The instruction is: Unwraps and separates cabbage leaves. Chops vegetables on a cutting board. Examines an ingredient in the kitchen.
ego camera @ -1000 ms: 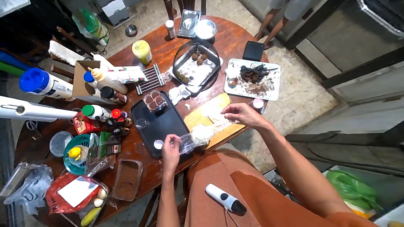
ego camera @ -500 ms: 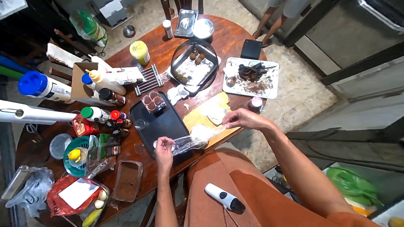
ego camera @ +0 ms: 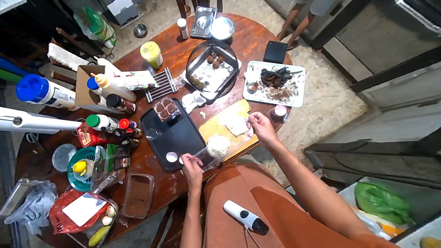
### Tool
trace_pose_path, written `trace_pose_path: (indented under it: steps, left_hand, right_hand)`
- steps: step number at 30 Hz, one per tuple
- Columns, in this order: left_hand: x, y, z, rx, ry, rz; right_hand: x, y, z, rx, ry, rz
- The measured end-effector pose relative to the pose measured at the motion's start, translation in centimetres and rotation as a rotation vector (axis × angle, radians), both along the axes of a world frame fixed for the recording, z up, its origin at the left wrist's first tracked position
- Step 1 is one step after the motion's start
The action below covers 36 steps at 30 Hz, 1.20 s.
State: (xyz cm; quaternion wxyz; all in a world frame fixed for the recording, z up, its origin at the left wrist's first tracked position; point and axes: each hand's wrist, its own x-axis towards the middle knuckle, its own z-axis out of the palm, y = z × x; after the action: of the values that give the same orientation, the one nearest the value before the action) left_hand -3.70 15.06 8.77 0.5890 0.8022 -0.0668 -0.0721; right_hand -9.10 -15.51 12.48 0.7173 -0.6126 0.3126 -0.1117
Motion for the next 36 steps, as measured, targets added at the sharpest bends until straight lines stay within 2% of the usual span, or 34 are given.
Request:
trace_pose_path:
  steps: [3,9,16,19,22,25,27,29,32,36]
  left_hand:
    - [-0.6,-0.4,-0.7,0.005,0.044,0.025]
    - [-1.3,-0.9,-2.4,0.039,0.156,0.063]
    - [-1.3,-3.0,-7.2,0.271,0.294,0.122]
    - [-0.5,-3.4,-8.8,0.290,0.396,0.104]
    - [0.0,-3.0,-10.2,0.236,0.479,0.073]
    - [0.1,-3.0,-11.4,0.161,0.513,0.123]
    - [0.0,-3.2,-11.7,0.161,0.492,0.151]
    - [-0.3,-3.6,-11.5,0.179,0.479,0.169]
    - [-0.6,-4.1,-11.5,0.203,0.459,0.253]
    - [-0.5,-4.2,-11.8,0.239,0.440,0.357]
  right_hand:
    - [-0.2,0.0,-0.7,-0.110,0.073,-0.011]
    - [-1.3,-1.0,-2.2,-0.440,0.271,0.104]
    - [0.3,-1.3,-5.7,-0.707,0.484,0.222]
    - [1.4,-1.4,-7.2,-0.643,0.443,0.237]
    - [2.1,-1.4,-8.4,-0.398,0.363,0.258]
    - [2.8,-1.4,-9.8,-0.094,0.321,0.226]
    - [3.5,-1.1,-10.8,-0.007,0.320,0.153]
    - [4.0,-0.7,-11.4,-0.042,0.345,0.134]
    - [5.1,-0.4,-12.0,-0.219,0.393,0.162]
    - [6.9,-0.1,-11.0,-0.401,0.377,0.235]
